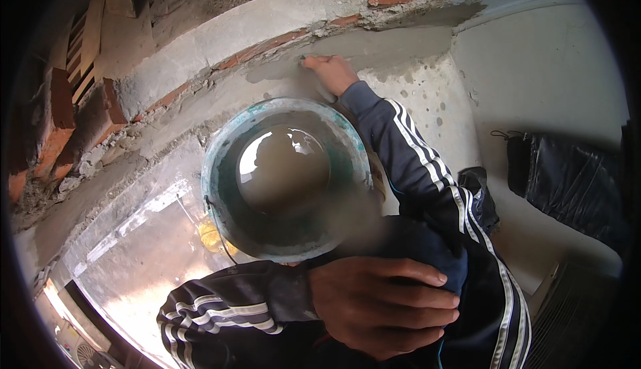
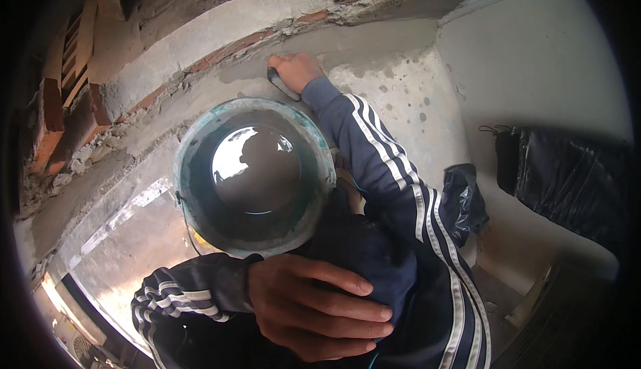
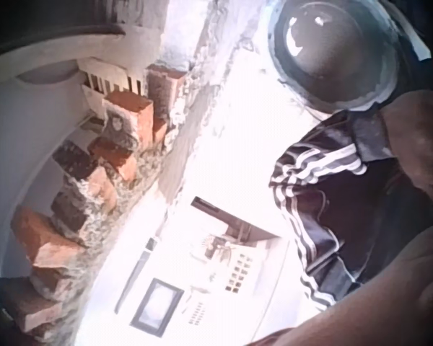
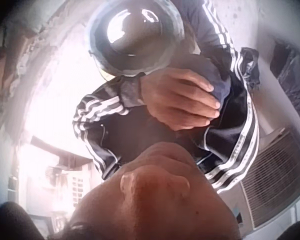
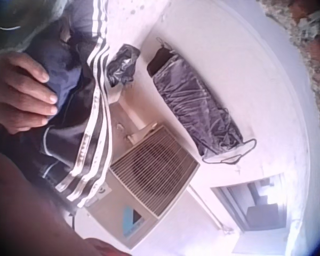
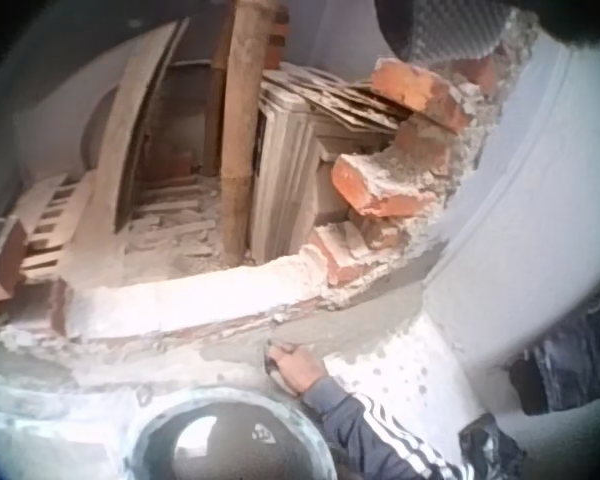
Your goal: The person repeatedly dips a rectangular sponge into a bucket of water and rubs it against a partially plastered brick wall. The person occasionally pauses to adjust position or interact with nearby items on the floor.
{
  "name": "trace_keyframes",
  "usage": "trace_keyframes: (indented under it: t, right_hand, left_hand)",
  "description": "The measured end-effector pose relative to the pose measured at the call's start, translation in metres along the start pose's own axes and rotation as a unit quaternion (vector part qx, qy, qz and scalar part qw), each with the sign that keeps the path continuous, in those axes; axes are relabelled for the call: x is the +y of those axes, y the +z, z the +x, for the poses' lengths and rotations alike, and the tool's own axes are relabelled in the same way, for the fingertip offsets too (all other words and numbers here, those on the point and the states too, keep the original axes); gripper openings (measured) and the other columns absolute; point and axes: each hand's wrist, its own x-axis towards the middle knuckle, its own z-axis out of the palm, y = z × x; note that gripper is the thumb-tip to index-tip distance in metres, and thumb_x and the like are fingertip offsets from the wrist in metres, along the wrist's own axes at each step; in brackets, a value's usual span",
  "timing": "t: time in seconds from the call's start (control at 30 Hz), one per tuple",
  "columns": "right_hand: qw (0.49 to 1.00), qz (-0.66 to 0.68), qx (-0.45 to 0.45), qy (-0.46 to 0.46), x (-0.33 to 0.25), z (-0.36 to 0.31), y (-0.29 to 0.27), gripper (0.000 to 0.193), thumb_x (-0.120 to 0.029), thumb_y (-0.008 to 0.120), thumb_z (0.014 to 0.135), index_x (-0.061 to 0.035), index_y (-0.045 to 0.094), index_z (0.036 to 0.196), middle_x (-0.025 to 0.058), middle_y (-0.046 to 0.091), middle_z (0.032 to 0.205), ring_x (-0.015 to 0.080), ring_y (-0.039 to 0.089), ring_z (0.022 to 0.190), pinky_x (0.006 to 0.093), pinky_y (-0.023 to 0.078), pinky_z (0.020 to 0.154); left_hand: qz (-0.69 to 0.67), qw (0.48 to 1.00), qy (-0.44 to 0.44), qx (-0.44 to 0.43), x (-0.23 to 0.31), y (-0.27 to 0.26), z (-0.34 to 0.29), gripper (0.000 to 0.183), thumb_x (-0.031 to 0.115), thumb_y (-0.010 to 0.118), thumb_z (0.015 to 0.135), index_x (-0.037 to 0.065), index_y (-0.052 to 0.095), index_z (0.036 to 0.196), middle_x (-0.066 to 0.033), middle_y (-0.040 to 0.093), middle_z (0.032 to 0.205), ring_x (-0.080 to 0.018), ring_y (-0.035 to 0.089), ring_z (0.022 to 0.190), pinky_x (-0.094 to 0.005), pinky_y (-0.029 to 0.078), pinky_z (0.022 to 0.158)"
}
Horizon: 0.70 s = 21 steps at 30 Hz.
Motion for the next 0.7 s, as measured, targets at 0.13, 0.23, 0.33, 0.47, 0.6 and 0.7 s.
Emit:
trace_keyframes:
  t: [0.13,0.23,0.33,0.47,0.6,0.7]
  right_hand:
    - [0.978,0.102,0.18,-0.033,0.066,0.0,-0.027,0.044,-0.036,0.058,0.078,-0.01,0.063,0.113,0.0195,0.061,0.109,0.0334,0.057,0.102,0.0338,0.041,0.092]
    - [0.943,-0.084,0.298,-0.121,0.099,-0.016,-0.056,0.043,-0.033,0.061,0.08,-0.0131,0.06,0.118,0.0166,0.057,0.115,0.0331,0.053,0.106,0.0366,0.042,0.091]
    - [0.902,-0.186,0.337,-0.195,0.109,-0.005,-0.047,0.047,-0.033,0.063,0.079,-0.0165,0.056,0.123,0.0131,0.05,0.123,0.0328,0.047,0.107,0.0404,0.043,0.089]
    - [0.884,-0.21,0.368,-0.197,0.114,0.007,-0.031,0.045,-0.033,0.065,0.078,-0.0175,0.058,0.12,0.0125,0.05,0.122,0.0334,0.047,0.104,0.0402,0.044,0.088]
    - [0.874,-0.201,0.399,-0.192,0.112,0.017,-0.015,0.045,-0.032,0.065,0.077,-0.0173,0.059,0.119,0.0131,0.05,0.12,0.0331,0.046,0.104,0.0398,0.043,0.087]
    - [0.866,-0.212,0.409,-0.195,0.112,0.024,-0.01,0.046,-0.032,0.065,0.076,-0.0169,0.059,0.119,0.0131,0.05,0.12,0.0324,0.045,0.104,0.0395,0.043,0.088]
  left_hand:
    - [-0.004,1.0,-0.009,0.006,0.001,0.002,0.002,0.023,0.016,0.059,0.076,-0.003,0.06,0.089,-0.017,0.061,0.099,-0.0288,0.06,0.096,-0.0411,0.048,0.086]
    - [-0.023,0.999,-0.021,0.005,-0.002,0.0,0.002,0.023,0.016,0.06,0.075,-0.003,0.06,0.089,-0.0164,0.061,0.101,-0.0285,0.059,0.098,-0.0414,0.047,0.088]
    - [-0.019,1.0,-0.014,0.017,-0.003,0.006,0.008,0.025,0.018,0.06,0.074,-0.002,0.061,0.089,-0.0155,0.061,0.101,-0.0281,0.058,0.1,-0.0413,0.046,0.089]
    - [-0.004,0.999,-0.007,0.034,-0.002,0.011,0.008,0.022,0.019,0.058,0.078,0.0,0.062,0.089,-0.0138,0.063,0.101,-0.026,0.06,0.098,-0.0395,0.046,0.088]
    - [0.013,1.0,-0.012,0.0,-0.004,0.006,0.015,0.018,0.017,0.054,0.085,0.004,0.066,0.089,-0.01,0.066,0.1,-0.0221,0.062,0.098,-0.0367,0.047,0.086]
    - [-0.002,1.0,-0.024,0.018,-0.005,0.006,0.008,0.022,0.019,0.059,0.079,0.001,0.063,0.089,-0.0142,0.063,0.101,-0.0261,0.06,0.098,-0.0397,0.046,0.089]
